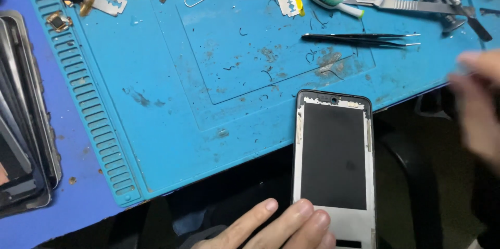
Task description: Cleaning the edges and interior of a mobile phone frame using a scraper tool and a brush to remove adhesive and debris.
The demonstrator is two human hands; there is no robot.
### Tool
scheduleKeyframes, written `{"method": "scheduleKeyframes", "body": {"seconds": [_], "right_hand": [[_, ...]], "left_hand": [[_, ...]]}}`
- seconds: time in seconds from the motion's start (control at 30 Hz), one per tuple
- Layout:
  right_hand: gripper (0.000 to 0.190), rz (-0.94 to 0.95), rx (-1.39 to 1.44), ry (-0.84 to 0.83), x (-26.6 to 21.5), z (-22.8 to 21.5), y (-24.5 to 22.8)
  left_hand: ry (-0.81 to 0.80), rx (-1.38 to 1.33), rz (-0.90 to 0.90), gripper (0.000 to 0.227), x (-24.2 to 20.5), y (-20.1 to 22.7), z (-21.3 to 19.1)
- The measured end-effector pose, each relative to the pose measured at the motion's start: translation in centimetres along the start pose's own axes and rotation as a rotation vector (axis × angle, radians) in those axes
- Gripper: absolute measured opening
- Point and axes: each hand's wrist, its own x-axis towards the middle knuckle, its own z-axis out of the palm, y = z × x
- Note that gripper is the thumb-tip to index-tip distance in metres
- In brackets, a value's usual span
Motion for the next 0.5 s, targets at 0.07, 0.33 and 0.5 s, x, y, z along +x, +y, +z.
{"method": "scheduleKeyframes", "body": {"seconds": [0.07, 0.33, 0.5], "right_hand": [[0.061, -0.02, -0.101, -0.205, 2.0, -1.3, -9.7], [0.031, -0.578, -0.011, -0.029, 7.6, -2.2, -24.6], [0.018, -0.661, 0.0, 0.233, 8.4, -0.5, -28.5]], "left_hand": [[0.048, 0.025, -0.032, 0.032, 0.1, -0.2, -0.4], [0.275, -0.524, -0.283, 0.02, 0.9, -1.9, -3.3], [0.813, -1.256, -0.712, 0.083, 0.4, -0.9, -0.6]]}}
